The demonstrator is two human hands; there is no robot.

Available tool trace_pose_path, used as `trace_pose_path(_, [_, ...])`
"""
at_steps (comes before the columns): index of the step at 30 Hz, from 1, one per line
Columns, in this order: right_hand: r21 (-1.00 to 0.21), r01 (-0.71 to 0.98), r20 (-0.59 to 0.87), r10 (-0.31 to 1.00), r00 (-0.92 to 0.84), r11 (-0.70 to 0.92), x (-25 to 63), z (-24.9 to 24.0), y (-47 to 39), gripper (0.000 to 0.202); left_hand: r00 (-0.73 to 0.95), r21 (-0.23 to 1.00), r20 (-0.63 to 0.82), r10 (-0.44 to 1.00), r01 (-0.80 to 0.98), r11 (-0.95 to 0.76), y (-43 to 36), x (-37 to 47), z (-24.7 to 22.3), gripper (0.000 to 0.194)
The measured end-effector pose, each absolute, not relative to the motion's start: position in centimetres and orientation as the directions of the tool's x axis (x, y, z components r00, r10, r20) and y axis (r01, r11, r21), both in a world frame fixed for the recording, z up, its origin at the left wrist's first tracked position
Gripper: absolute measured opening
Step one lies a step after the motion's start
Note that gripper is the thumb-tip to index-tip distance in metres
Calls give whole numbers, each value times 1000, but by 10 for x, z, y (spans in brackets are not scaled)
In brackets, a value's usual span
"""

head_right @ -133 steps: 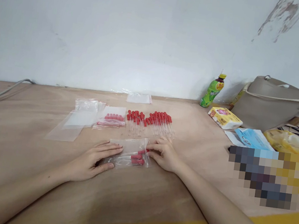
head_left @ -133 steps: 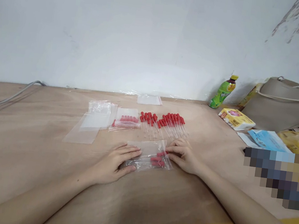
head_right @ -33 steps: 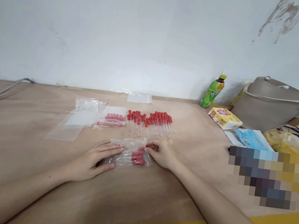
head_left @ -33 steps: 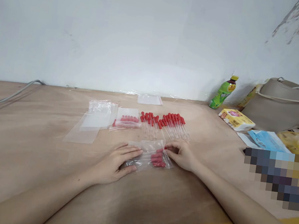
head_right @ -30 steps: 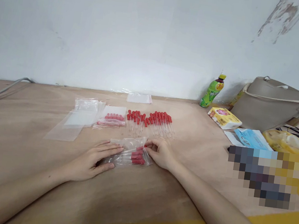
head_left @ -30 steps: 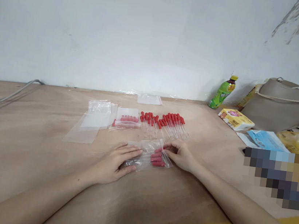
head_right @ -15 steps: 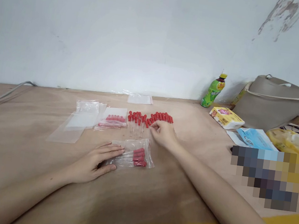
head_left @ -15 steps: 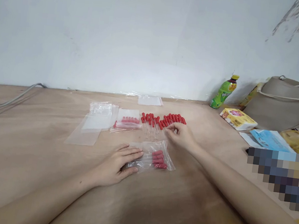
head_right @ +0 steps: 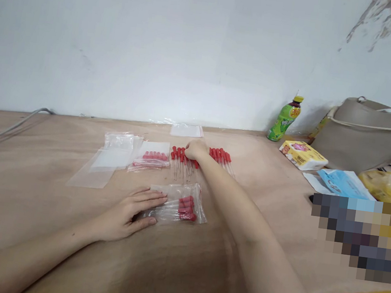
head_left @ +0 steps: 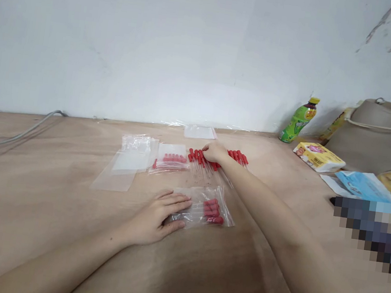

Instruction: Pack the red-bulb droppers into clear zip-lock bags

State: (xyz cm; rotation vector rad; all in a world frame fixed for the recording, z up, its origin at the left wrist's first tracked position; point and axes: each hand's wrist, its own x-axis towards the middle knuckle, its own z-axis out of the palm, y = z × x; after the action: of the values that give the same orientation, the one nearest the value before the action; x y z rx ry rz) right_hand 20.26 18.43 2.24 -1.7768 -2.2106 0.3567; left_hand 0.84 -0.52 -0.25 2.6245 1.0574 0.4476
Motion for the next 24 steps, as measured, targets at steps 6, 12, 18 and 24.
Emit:
trace_pose_path(6, [-492, 865, 43, 995, -89, 99, 204, 29, 183, 19, 684, 360, 187, 705, 620, -697, -5, 8, -4, 44])
trace_pose_path(12, [-697, 681, 282, 959, -24, 222, 231, 34, 164, 33, 681, 365, 182, 709, 622, -692, -4, 8, -4, 44])
trace_pose_path(18, [-920, 204, 375, 902, 214, 334, 291, 9, 106, 28, 679, 367, 187, 710, 622, -692, -4, 8, -5, 44])
trace_pose_path(24, [-981, -81, 147, 950, 274, 175, 300, -20, 70, 37, 677, 359, 192, 710, 625, -693, -4, 7, -4, 44])
